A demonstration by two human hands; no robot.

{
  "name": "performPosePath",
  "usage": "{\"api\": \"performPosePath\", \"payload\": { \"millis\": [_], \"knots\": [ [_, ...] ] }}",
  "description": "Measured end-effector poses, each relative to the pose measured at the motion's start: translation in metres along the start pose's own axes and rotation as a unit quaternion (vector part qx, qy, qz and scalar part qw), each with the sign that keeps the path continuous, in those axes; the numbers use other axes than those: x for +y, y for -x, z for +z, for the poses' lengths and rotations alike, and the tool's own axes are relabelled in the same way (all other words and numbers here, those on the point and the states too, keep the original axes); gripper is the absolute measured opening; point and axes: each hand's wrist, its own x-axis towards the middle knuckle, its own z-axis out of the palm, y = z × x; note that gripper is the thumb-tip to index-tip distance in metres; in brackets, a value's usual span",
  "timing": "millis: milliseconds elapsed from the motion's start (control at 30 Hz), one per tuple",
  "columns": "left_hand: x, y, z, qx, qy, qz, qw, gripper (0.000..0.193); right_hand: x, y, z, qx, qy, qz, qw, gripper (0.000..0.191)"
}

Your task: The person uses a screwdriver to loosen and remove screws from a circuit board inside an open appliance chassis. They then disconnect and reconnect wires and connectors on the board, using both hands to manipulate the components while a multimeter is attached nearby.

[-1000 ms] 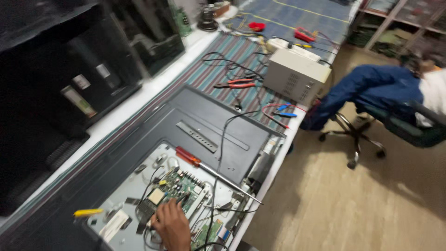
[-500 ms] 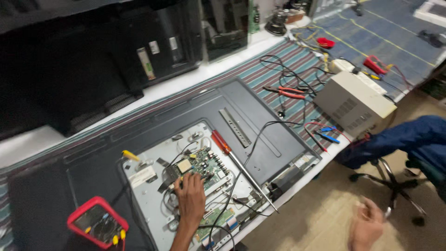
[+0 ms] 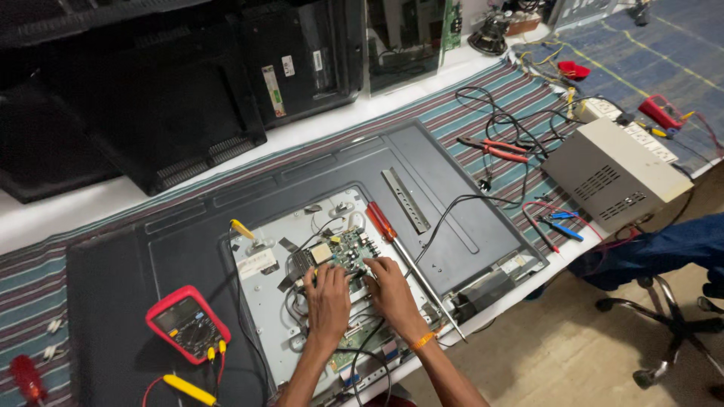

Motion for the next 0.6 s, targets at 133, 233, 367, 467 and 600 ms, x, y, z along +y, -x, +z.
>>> {"api": "performPosePath", "payload": {
  "millis": [133, 233, 367, 467, 600],
  "knots": [
    [0.001, -0.001, -0.001, -0.003, 0.009, -0.006, 1.000, 0.018, 0.010, 0.001, 0.011, 0.005, 0.034, -0.006, 0.999, 0.035],
    [0.003, -0.003, -0.001, -0.009, 0.012, -0.015, 1.000, 0.014, 0.008, -0.001, 0.007, -0.024, 0.051, 0.016, 0.998, 0.033],
    [0.003, -0.005, -0.003, 0.016, 0.014, 0.000, 1.000, 0.014, 0.008, -0.001, 0.007, 0.009, 0.013, -0.019, 1.000, 0.030],
    [0.003, -0.003, -0.004, 0.001, 0.026, -0.007, 1.000, 0.014, 0.037, 0.019, -0.005, 0.117, -0.085, 0.054, 0.988, 0.016],
    [0.003, 0.000, -0.004, -0.011, 0.019, -0.011, 1.000, 0.013, 0.142, 0.077, -0.104, 0.328, -0.331, 0.187, 0.865, 0.025]
  ]
}}
